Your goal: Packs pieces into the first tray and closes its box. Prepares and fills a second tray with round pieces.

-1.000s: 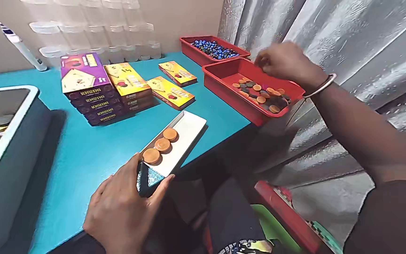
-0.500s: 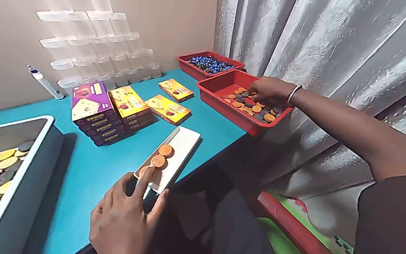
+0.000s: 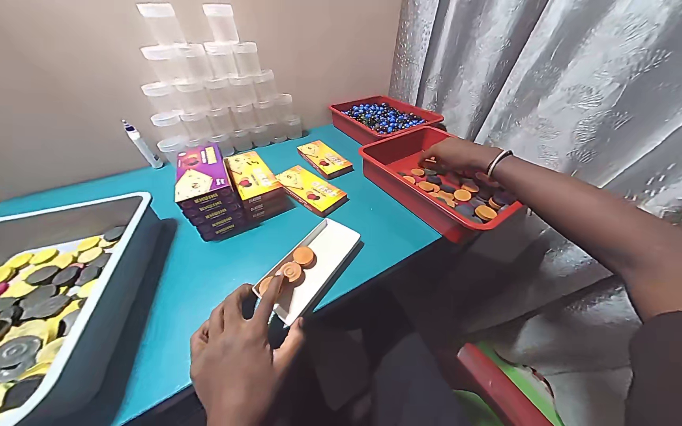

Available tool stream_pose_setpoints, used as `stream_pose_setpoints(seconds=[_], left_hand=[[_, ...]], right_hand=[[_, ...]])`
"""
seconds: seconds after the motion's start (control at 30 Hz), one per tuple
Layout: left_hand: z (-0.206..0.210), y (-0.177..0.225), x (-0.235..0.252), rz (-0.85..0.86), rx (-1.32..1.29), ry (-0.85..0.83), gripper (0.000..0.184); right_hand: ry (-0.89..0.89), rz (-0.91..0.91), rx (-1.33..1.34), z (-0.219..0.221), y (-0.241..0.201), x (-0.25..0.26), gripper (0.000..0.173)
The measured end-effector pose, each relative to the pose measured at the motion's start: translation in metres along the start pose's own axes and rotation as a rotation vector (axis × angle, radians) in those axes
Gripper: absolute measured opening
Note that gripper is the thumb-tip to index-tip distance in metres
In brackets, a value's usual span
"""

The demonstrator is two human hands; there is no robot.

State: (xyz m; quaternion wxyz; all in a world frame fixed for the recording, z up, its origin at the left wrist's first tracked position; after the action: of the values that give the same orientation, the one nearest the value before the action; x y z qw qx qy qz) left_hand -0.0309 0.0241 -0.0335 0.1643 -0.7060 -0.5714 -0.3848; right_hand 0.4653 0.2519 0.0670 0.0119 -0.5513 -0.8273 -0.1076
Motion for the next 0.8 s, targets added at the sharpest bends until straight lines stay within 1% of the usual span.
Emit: stream_pose_setpoints(seconds=[0.1,0.17,0.23,0.27,0.3,0.33,0.4,0.43,0.5,0.57,0.6,0.63,0.7,0.8], left_hand=[[0.002,-0.001,-0.001,0.005,-0.003,0.021,0.073],[0.002,-0.001,-0.002,0.005,-0.010,0.037,0.074],[0.002,-0.002,-0.003,-0.006,-0.019,0.043,0.071],[0.002,-0.002,-0.004,-0.010,-0.026,0.041,0.069],[0.002,-0.002,-0.004,-0.013,-0.028,0.036,0.067],[0.002,-0.003,-0.004,-0.016,-0.029,0.036,0.066],[0.003,-0.004,-0.004,-0.022,-0.020,0.028,0.066],[0.003,-0.004,-0.004,-0.026,-0.017,0.027,0.066],[0.004,-0.004,-0.004,-0.027,-0.011,0.027,0.069],[0.004,-0.003,-0.005,-0.032,-0.004,0.030,0.073],[0.004,-0.003,-0.006,-0.037,-0.001,0.032,0.075],[0.003,-0.003,-0.005,-0.042,0.004,0.035,0.076],[0.002,-0.004,-0.005,-0.044,0.019,0.035,0.078],[0.002,-0.004,-0.004,-0.041,0.023,0.039,0.080]], right_hand=[[-0.040,0.018,0.003,0.006,0.008,0.004,0.027],[-0.076,0.035,0.021,0.008,0.012,0.003,0.024],[-0.138,0.132,0.058,0.002,0.008,0.003,0.026],[-0.142,0.168,0.071,-0.002,0.004,0.004,0.026],[-0.102,0.176,0.069,-0.007,0.000,0.009,0.025],[-0.022,0.152,0.079,-0.016,-0.006,0.015,0.025],[0.205,-0.015,0.134,-0.041,-0.039,0.030,0.028],[0.295,-0.118,0.166,-0.056,-0.067,0.036,0.031],[0.361,-0.328,0.258,-0.077,-0.139,0.040,0.034],[0.325,-0.519,0.365,-0.078,-0.208,0.039,0.035],[0.298,-0.602,0.400,-0.071,-0.235,0.038,0.036],[0.258,-0.648,0.404,-0.064,-0.257,0.036,0.037],[0.190,-0.654,0.373,-0.051,-0.285,0.030,0.038],[0.179,-0.645,0.349,-0.039,-0.296,0.023,0.038]])
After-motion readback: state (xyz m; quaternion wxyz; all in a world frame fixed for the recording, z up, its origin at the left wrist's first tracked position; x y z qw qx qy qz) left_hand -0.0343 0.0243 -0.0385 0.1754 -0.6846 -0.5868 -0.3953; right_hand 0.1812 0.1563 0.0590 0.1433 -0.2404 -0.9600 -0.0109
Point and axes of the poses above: each hand's wrist, its own x-axis towards the middle knuckle, its own z-axis out of the palm, y = z × x, the point moved 3 cm from there along x, towards the middle knuckle, and after that the axes turned 11 degrees about y, right-handed, at the moved point
